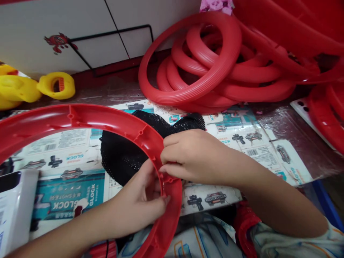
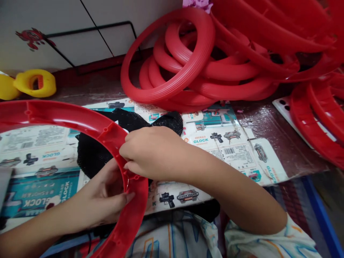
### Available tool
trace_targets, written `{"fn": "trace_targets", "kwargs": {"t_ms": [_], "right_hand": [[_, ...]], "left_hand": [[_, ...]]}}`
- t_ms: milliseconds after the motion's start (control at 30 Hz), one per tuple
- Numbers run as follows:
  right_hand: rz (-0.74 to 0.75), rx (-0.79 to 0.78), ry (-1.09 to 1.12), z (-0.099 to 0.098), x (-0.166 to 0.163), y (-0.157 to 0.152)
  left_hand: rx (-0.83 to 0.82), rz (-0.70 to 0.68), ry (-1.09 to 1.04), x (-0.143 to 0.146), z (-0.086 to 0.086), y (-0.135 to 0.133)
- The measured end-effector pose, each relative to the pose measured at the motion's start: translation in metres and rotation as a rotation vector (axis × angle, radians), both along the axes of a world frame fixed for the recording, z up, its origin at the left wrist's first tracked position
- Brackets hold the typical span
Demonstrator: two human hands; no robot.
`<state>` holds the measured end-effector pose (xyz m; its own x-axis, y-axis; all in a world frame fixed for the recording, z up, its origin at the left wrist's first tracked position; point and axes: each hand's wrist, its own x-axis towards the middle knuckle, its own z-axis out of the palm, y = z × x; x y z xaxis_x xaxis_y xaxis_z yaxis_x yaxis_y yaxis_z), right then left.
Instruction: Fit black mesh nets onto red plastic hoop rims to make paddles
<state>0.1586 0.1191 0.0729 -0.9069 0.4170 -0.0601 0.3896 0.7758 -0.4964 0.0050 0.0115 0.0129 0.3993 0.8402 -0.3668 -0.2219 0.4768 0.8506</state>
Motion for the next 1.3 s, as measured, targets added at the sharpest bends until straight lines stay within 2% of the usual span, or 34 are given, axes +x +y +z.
{"fn": "trace_targets", "kwargs": {"t_ms": [133, 300, 467, 533, 733, 967, 1167, 1300], "right_hand": [[-0.048, -0.012, 0.0, -0.001, -0.002, -0.003], [-0.119, -0.062, 0.025, -0.001, -0.002, -0.005], [-0.219, -0.018, -0.031, -0.001, -0.003, -0.005], [-0.215, -0.058, -0.014, -0.001, -0.003, -0.004], [-0.081, -0.163, 0.075, -0.001, 0.0, -0.001], [-0.114, -0.216, 0.118, -0.003, 0.0, -0.002], [-0.138, -0.253, 0.105, -0.001, 0.0, 0.0], [-0.142, -0.256, 0.08, 0.0, 0.0, 0.001]], "left_hand": [[0.121, 0.113, 0.156, 0.001, 0.0, -0.003], [0.187, 0.037, 0.211, 0.0, 0.003, -0.003], [0.174, 0.022, 0.231, -0.001, 0.001, -0.001], [0.187, 0.025, 0.254, -0.001, -0.002, -0.001], [0.264, -0.041, 0.27, -0.002, -0.004, -0.004], [0.176, -0.108, 0.165, -0.002, -0.003, -0.005], [0.026, -0.12, 0.072, 0.001, 0.004, -0.006], [0.034, -0.113, 0.018, 0.0, 0.006, -0.005]]}}
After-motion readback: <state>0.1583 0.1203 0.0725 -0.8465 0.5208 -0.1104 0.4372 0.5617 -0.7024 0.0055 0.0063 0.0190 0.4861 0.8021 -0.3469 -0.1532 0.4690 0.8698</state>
